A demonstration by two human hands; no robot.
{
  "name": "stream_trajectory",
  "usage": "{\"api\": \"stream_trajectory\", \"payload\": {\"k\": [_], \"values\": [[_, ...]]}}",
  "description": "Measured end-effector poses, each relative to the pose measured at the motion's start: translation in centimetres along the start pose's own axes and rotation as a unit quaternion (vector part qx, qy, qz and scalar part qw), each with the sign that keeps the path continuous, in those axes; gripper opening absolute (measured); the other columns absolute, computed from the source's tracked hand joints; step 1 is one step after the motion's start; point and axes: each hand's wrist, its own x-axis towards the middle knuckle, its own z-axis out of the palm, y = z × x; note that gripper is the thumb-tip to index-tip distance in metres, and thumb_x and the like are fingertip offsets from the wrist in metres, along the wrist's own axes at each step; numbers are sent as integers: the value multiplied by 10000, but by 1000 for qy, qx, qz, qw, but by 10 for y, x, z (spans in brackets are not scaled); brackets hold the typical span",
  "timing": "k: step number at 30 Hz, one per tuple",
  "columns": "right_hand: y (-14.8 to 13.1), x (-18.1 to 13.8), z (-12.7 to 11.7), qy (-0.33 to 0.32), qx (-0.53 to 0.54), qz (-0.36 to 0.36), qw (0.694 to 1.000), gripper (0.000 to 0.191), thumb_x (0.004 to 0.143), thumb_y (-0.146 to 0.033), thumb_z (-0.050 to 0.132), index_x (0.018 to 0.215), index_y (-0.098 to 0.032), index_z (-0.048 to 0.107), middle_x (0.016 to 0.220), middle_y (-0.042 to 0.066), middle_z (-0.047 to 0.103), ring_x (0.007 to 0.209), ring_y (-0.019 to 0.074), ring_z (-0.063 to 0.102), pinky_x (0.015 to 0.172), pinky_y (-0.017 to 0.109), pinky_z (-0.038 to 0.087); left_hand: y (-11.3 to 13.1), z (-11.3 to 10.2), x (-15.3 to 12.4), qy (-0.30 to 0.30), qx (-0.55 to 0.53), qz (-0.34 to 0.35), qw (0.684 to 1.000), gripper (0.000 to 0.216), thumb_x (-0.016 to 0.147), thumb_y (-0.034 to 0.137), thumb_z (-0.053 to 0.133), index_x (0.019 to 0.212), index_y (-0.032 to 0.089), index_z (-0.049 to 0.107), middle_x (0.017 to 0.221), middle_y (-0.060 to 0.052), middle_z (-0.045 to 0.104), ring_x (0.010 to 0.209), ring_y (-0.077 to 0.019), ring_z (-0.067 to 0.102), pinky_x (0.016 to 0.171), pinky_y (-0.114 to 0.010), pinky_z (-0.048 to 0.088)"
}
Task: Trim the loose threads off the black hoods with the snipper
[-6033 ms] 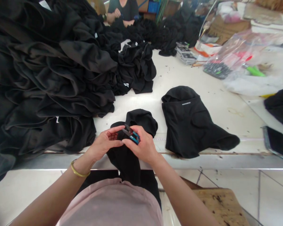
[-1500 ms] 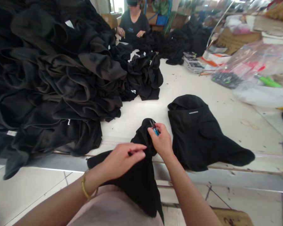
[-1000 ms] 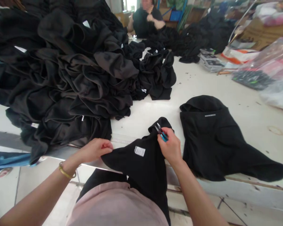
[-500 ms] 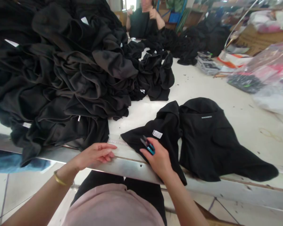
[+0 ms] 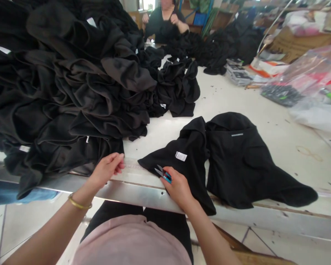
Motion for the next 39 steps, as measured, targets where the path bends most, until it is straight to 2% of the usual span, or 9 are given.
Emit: {"api": "stream_trajectory", "payload": {"k": [3, 7, 9, 15, 20, 24, 27, 32, 39], "values": [[1, 0, 0, 2, 8, 1, 1000, 238, 767, -274, 547, 989, -196, 582, 929, 44, 651, 821, 193, 609, 757, 329, 470, 3, -29, -23, 1, -156, -1, 988, 318, 734, 475, 564, 619, 183, 513, 554, 41, 549, 440, -59, 460, 427, -164, 339], [-2, -1, -1, -5, 83, 25, 996, 263, 760, -342, 587, 984, -204, 573, 870, 28, 656, 780, 186, 620, 739, 317, 481, 8, -44, -55, -370, -130, -140, 909, 277, 495, 312, 787, 712, 192, 664, 658, -22, 659, 509, -130, 560, 488, -238, 432], [-5, -1, -1, 11, 123, 38, 992, 299, 744, -359, 616, 996, -208, 564, 858, 26, 657, 781, 186, 627, 739, 312, 488, 9, -34, -59, -443, -78, -185, 874, 477, 474, 261, 796, 928, 199, 667, 842, -59, 680, 652, -166, 611, 598, -275, 472], [3, 2, -10, 175, 103, 69, 977, 242, 769, -350, 569, 957, -197, 560, 818, 35, 647, 719, 182, 624, 703, 317, 496, 2, 34, -18, -168, -21, -86, 982, 410, 723, 510, 553, 896, 146, 624, 711, -38, 644, 502, -103, 541, 456, -203, 382], [19, -8, -23, 102, 5, 64, 993, 248, 714, -312, 601, 934, -200, 575, 823, 42, 649, 733, 210, 615, 723, 359, 482, -4, 65, 8, -36, -11, 17, 999, 343, 694, 476, 601, 582, 164, 514, 412, 53, 450, 409, -80, 399, 444, -203, 302], [10, -11, -24, 114, 115, 89, 983, 201, 730, -319, 593, 885, -192, 568, 744, 27, 643, 657, 173, 609, 633, 294, 493, 7, 72, -1, -43, -137, 31, 989, 316, 782, 485, 494, 782, 174, 556, 713, 4, 597, 637, -103, 542, 595, -216, 420], [-7, -6, -24, 102, 213, 94, 967, 227, 710, -325, 626, 879, -187, 566, 772, 32, 651, 699, 168, 619, 651, 284, 502, 14, 77, -15, -161, -265, -39, 950, 336, 764, 451, 557, 938, 164, 578, 954, -61, 622, 845, -149, 586, 733, -271, 469], [-23, -4, -22, 51, 211, 75, 973, 250, 725, -345, 630, 911, -191, 566, 825, 34, 659, 731, 169, 629, 672, 278, 503, 17, 84, -22, -116, -325, -87, 935, 244, 694, 352, 676, 724, 142, 555, 716, -3, 615, 694, -107, 599, 652, -220, 494], [-28, -15, -25, 71, -13, -48, 996, 233, 872, -332, 448, 994, -165, 555, 858, 59, 655, 750, 169, 623, 657, 262, 484, 19, 79, -23, -93, -370, -121, 916, 195, 722, 277, 660, 715, 144, 517, 648, -6, 631, 602, -101, 620, 565, -188, 515]]}}
